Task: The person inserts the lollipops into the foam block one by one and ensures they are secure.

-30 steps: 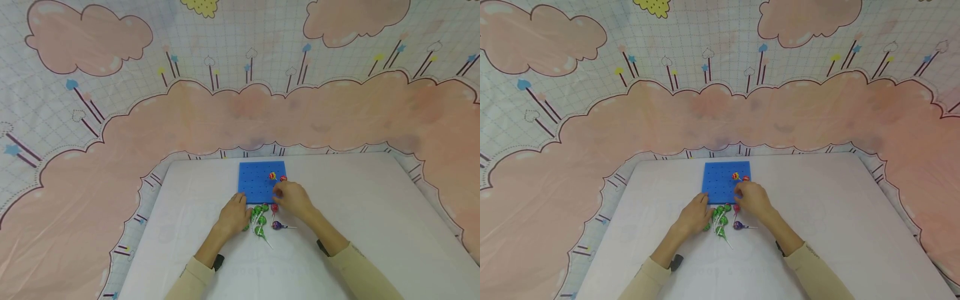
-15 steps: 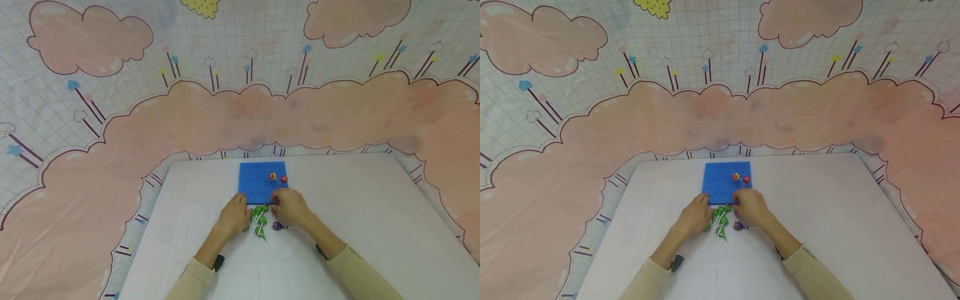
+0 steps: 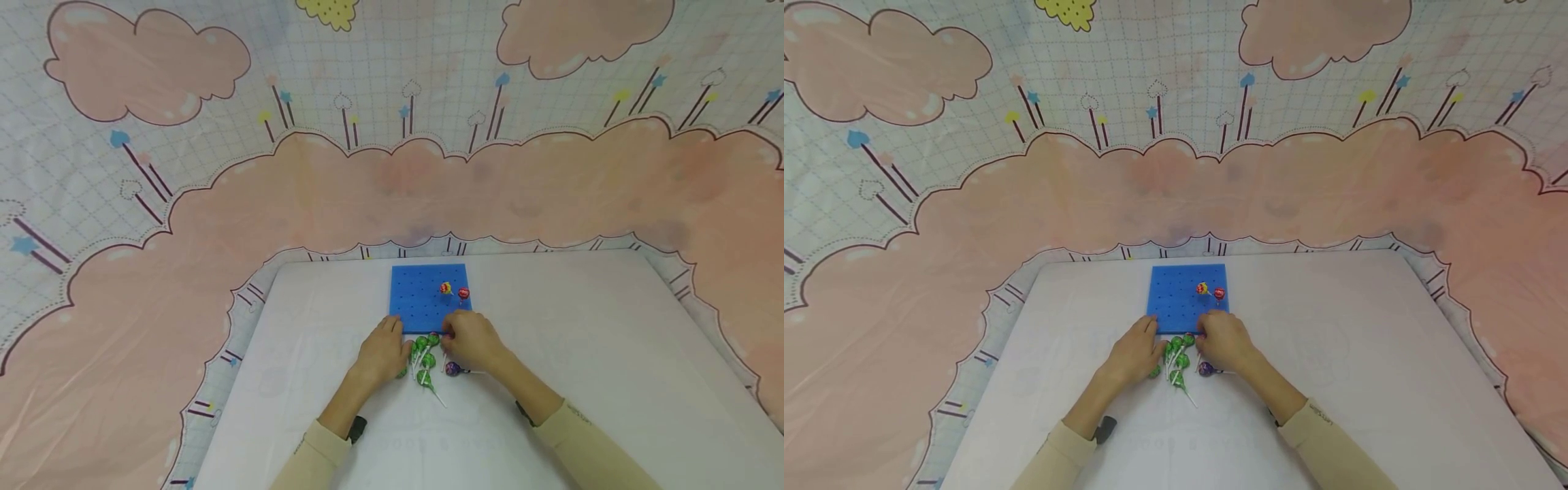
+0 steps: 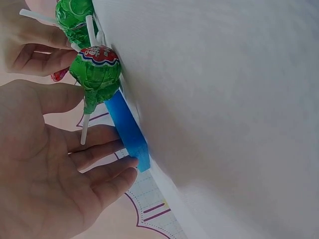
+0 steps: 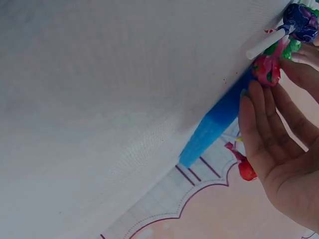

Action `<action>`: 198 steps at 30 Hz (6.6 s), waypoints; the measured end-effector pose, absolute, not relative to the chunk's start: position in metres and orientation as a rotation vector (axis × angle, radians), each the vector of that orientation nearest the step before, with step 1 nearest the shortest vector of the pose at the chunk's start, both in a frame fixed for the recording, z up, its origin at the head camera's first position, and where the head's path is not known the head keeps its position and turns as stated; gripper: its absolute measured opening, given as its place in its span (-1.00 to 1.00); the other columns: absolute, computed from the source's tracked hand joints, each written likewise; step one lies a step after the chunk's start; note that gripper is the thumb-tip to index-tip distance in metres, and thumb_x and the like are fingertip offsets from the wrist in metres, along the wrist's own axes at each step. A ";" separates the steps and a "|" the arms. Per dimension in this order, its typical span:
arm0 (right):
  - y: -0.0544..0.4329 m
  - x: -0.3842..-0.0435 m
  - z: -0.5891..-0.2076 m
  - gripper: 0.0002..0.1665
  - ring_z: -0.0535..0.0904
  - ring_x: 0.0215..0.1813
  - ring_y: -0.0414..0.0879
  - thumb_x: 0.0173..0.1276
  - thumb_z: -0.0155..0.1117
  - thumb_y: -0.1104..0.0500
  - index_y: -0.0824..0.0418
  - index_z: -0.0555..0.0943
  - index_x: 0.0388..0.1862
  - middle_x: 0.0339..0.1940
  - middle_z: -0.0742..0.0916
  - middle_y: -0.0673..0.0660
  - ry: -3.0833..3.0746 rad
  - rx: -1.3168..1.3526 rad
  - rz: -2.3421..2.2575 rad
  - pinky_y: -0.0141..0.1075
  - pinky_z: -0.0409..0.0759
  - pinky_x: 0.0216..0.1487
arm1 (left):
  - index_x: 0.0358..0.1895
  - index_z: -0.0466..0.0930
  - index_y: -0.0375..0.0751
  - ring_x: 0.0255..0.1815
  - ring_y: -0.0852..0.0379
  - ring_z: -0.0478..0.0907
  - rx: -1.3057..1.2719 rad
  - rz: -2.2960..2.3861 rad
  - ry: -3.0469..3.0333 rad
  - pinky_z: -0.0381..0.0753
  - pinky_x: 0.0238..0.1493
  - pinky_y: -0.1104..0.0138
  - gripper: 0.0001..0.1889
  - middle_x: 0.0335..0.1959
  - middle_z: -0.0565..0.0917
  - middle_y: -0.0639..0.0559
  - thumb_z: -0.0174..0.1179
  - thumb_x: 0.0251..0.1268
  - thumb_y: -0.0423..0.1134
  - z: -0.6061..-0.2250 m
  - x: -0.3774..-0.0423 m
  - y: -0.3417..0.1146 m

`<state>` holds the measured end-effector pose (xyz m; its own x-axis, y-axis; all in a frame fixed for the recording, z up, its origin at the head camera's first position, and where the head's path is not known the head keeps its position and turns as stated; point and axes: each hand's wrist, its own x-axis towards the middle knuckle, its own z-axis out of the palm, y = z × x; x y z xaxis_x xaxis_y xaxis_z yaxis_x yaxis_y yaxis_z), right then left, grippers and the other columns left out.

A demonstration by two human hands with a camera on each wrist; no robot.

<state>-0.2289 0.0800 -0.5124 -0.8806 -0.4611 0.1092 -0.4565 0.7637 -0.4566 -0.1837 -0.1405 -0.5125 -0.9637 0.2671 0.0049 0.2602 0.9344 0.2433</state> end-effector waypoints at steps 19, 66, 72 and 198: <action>0.077 -0.230 -0.518 -0.89 0.49 -0.38 -0.21 0.22 0.54 0.18 0.16 0.76 -0.33 -0.42 0.61 -0.06 2.941 -0.798 -0.734 -0.36 0.56 -0.36 | 0.45 0.33 -0.57 0.53 -0.29 0.33 0.448 0.368 3.070 0.35 0.55 0.04 -0.39 0.46 0.41 -0.37 0.06 0.65 -0.09 -0.515 -0.185 -0.143; 0.080 -0.236 -0.494 -0.89 0.66 -0.31 -0.14 0.28 0.51 0.25 0.20 0.75 -0.23 -0.32 0.72 0.01 3.059 -0.871 -0.946 -0.40 0.69 -0.28 | 0.42 0.37 -0.56 0.52 -0.27 0.35 0.408 0.381 3.073 0.37 0.54 0.04 -0.40 0.43 0.44 -0.37 0.08 0.63 -0.08 -0.508 -0.186 -0.137; 0.080 -0.234 -0.490 -0.83 0.70 -0.24 -0.04 0.27 0.54 0.26 0.20 0.74 -0.18 -0.28 0.74 0.05 3.063 -0.849 -1.003 -0.31 0.74 -0.20 | 0.41 0.37 -0.57 0.51 -0.27 0.36 0.411 0.387 3.071 0.38 0.53 0.04 -0.40 0.43 0.45 -0.36 0.09 0.63 -0.08 -0.508 -0.184 -0.138; 0.082 -0.276 -0.507 -0.75 0.67 -0.29 -0.02 0.15 0.64 0.36 0.29 0.75 -0.22 -0.18 0.74 0.15 3.273 -0.918 -1.220 -0.22 0.76 -0.28 | 0.40 0.39 -0.54 0.50 -0.24 0.39 0.441 0.368 3.079 0.41 0.51 0.07 -0.43 0.41 0.46 -0.33 0.05 0.64 -0.08 -0.511 -0.184 -0.141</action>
<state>-0.2760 0.0819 -0.5068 -0.7691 -0.2827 0.5732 -0.5889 0.6619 -0.4638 -0.1839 -0.1410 -0.5111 -0.9604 0.2777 0.0242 0.2756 0.9328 0.2324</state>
